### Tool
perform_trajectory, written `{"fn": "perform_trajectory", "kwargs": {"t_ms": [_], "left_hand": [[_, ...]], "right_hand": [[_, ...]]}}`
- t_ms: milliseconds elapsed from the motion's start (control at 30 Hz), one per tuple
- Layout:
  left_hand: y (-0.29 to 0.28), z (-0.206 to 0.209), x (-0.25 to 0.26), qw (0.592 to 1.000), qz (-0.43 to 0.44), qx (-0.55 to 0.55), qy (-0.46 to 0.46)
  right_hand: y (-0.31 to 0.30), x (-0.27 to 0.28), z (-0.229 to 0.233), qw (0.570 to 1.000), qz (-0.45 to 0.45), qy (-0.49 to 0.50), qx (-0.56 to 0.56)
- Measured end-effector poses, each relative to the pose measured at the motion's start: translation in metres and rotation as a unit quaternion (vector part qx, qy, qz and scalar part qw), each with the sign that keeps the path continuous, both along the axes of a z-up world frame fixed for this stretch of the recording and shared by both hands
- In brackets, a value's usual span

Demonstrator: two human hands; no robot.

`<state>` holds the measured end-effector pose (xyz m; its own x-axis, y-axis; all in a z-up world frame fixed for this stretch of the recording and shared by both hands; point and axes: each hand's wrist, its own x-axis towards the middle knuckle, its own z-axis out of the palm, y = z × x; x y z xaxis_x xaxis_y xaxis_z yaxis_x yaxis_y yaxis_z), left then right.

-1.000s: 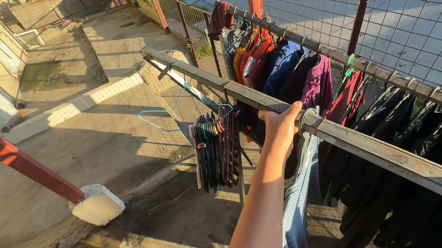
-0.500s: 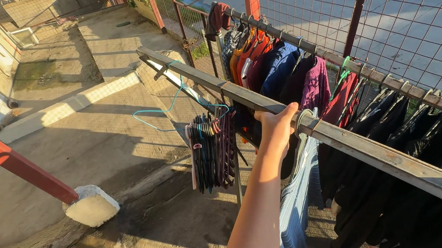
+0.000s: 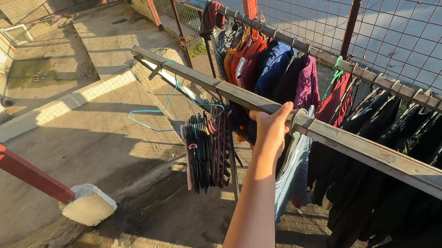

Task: Hanging various items of clothing onto a large metal drying rack using plastic hangers.

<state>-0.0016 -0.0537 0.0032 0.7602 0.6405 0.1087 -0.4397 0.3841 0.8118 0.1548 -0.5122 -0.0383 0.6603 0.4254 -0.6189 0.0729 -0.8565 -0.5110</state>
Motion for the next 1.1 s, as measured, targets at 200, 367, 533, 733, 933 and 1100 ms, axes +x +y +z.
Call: {"fn": "perform_trajectory", "kwargs": {"t_ms": [200,367,533,733,933,1100], "left_hand": [[0.0,0.012,-0.005,0.998,0.025,-0.004,0.049],[0.002,0.008,-0.011,0.999,0.025,0.002,0.024],[0.007,0.026,-0.021,0.998,0.026,-0.028,0.041],[0.0,0.049,-0.035,0.996,0.054,-0.02,0.069],[0.005,0.043,-0.036,0.995,0.066,-0.001,0.08],[0.002,0.054,-0.037,0.995,0.081,-0.014,0.064]], "right_hand": [[0.034,-0.046,0.07,0.998,0.009,0.039,-0.052],[0.052,-0.096,0.12,0.996,-0.009,0.051,-0.078],[0.078,-0.144,0.181,0.998,0.027,-0.011,-0.058],[0.082,-0.156,0.195,1.0,0.019,-0.006,-0.021],[0.083,-0.157,0.192,0.999,0.043,-0.004,0.0],[0.091,-0.16,0.201,0.999,0.041,-0.003,-0.012]]}}
